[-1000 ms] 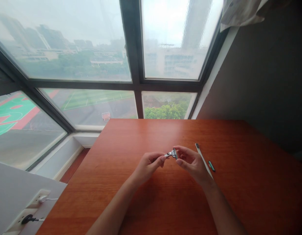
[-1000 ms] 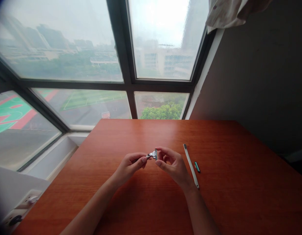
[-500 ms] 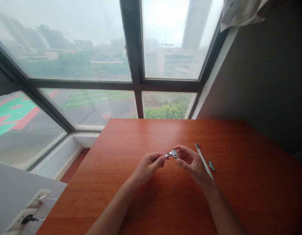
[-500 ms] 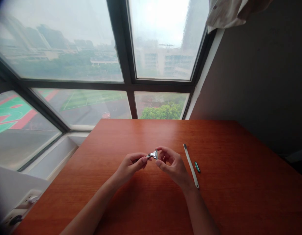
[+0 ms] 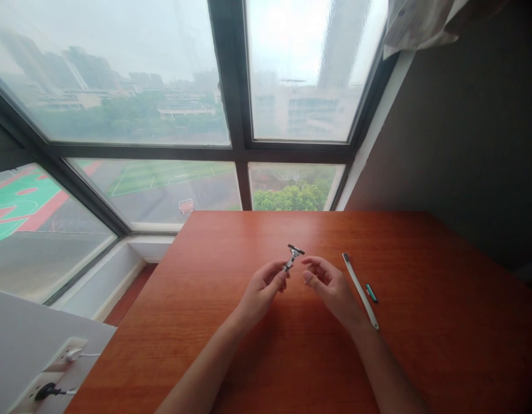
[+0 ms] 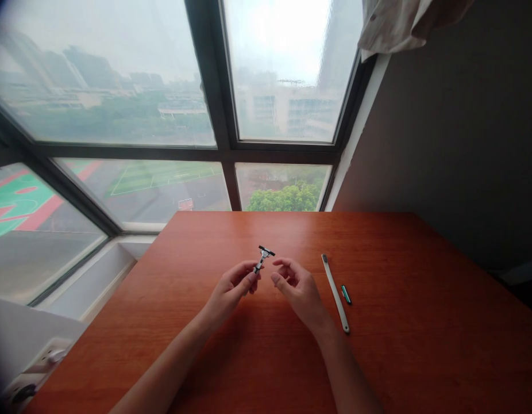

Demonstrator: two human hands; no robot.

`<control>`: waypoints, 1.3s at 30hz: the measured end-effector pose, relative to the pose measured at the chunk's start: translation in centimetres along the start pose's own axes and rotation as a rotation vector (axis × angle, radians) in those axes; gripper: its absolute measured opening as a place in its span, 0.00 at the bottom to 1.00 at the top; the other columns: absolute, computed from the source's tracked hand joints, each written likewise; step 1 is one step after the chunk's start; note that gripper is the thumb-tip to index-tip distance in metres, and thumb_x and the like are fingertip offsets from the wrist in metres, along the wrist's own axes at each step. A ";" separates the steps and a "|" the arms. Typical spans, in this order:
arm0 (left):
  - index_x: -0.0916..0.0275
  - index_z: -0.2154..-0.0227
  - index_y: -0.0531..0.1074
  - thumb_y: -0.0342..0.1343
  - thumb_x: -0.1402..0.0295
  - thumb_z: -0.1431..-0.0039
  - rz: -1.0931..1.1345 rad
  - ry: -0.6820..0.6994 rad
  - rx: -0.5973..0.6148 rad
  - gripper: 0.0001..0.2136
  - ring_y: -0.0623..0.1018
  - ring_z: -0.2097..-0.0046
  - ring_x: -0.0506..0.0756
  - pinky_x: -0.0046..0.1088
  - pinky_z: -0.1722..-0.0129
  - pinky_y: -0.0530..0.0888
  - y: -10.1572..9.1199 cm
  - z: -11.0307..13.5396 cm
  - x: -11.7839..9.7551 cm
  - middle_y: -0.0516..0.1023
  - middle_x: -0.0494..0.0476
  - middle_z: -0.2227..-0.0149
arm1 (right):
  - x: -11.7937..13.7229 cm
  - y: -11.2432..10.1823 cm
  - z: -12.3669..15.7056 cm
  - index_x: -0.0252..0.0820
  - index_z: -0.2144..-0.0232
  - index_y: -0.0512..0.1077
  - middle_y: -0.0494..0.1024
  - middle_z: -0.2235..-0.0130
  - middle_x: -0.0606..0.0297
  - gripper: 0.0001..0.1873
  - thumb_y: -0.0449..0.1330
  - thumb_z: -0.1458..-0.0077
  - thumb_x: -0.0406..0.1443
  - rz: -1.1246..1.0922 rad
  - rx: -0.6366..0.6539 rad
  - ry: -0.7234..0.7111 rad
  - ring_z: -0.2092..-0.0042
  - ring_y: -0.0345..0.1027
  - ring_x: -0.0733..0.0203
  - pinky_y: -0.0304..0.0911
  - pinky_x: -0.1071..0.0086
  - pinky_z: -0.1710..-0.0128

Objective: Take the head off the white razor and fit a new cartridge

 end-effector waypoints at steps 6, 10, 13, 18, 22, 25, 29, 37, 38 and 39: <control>0.66 0.59 0.75 0.60 0.61 0.46 0.054 -0.027 0.013 0.15 0.75 0.60 0.56 0.31 0.58 0.71 0.7 -0.2 0.8 0.78 0.61 0.62 | -0.3 1.1 -0.1 0.39 0.65 0.74 0.78 0.66 0.61 0.13 0.58 0.44 0.43 0.170 -0.039 -0.047 0.68 0.68 0.61 0.62 0.71 0.71; 0.67 0.60 0.76 0.62 0.61 0.48 0.097 -0.035 0.011 0.16 0.76 0.56 0.59 0.35 0.53 0.71 0.8 -0.3 0.9 0.79 0.63 0.60 | -0.3 1.5 -0.1 0.39 0.67 0.75 0.78 0.69 0.63 0.11 0.58 0.44 0.41 0.243 -0.052 -0.083 0.71 0.68 0.62 0.61 0.71 0.72; 0.67 0.60 0.76 0.64 0.60 0.50 0.136 -0.069 0.007 0.18 0.77 0.58 0.60 0.37 0.56 0.73 0.8 -0.2 1.3 0.79 0.64 0.60 | -0.3 1.5 -0.1 0.40 0.67 0.75 0.79 0.69 0.62 0.10 0.58 0.44 0.40 0.274 -0.066 -0.089 0.71 0.69 0.61 0.62 0.71 0.72; 0.67 0.58 0.75 0.64 0.61 0.51 0.180 -0.110 -0.001 0.18 0.78 0.61 0.58 0.37 0.60 0.76 0.6 -0.2 2.0 0.79 0.63 0.62 | -0.4 1.4 -0.1 0.40 0.67 0.76 0.79 0.69 0.62 0.11 0.57 0.44 0.40 0.296 -0.070 -0.092 0.71 0.68 0.61 0.63 0.70 0.72; 0.66 0.59 0.76 0.65 0.61 0.52 0.117 -0.092 -0.027 0.18 0.78 0.61 0.58 0.34 0.61 0.76 0.6 -0.2 2.1 0.79 0.62 0.63 | -0.4 1.4 -0.1 0.40 0.68 0.76 0.79 0.69 0.62 0.11 0.57 0.44 0.40 0.317 -0.082 -0.108 0.72 0.68 0.61 0.63 0.70 0.72; 0.66 0.58 0.76 0.65 0.61 0.52 0.083 -0.085 -0.043 0.19 0.77 0.61 0.58 0.34 0.62 0.76 0.7 -0.3 2.1 0.79 0.62 0.64 | -0.3 1.4 -0.1 0.40 0.68 0.75 0.79 0.69 0.62 0.10 0.57 0.44 0.40 0.340 -0.086 -0.125 0.72 0.68 0.61 0.62 0.70 0.73; 0.66 0.57 0.75 0.63 0.63 0.50 0.008 -0.060 -0.030 0.17 0.77 0.60 0.58 0.34 0.61 0.75 0.9 -0.2 1.8 0.78 0.62 0.63 | 0.0 1.5 -0.1 0.41 0.67 0.75 0.78 0.69 0.62 0.09 0.56 0.43 0.38 0.410 -0.073 -0.160 0.70 0.69 0.60 0.62 0.70 0.72; 0.64 0.55 0.74 0.61 0.65 0.48 -0.068 -0.028 -0.016 0.17 0.77 0.59 0.58 0.33 0.60 0.75 1.2 -0.1 1.6 0.78 0.62 0.60 | -0.2 1.6 0.0 0.42 0.65 0.75 0.77 0.69 0.62 0.08 0.56 0.44 0.36 0.552 -0.091 -0.215 0.70 0.68 0.60 0.61 0.70 0.72; 0.64 0.55 0.74 0.61 0.65 0.47 -0.069 -0.025 -0.016 0.17 0.77 0.59 0.58 0.33 0.60 0.75 1.3 0.0 1.7 0.78 0.62 0.60 | -0.2 1.6 0.0 0.42 0.65 0.75 0.77 0.69 0.62 0.08 0.56 0.45 0.36 0.565 -0.091 -0.215 0.71 0.67 0.60 0.60 0.70 0.72; 0.64 0.55 0.74 0.60 0.65 0.47 -0.070 -0.022 -0.012 0.17 0.77 0.58 0.58 0.33 0.60 0.75 1.3 0.0 1.8 0.78 0.62 0.60 | -0.1 1.6 0.0 0.42 0.66 0.75 0.77 0.70 0.62 0.08 0.57 0.45 0.36 0.577 -0.093 -0.214 0.71 0.67 0.60 0.60 0.70 0.72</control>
Point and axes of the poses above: each hand's wrist, its own z-axis away from the middle knuckle, its own y-axis out of the palm, x = y × z, the point moved 2 cm from there along -z, towards the middle knuckle
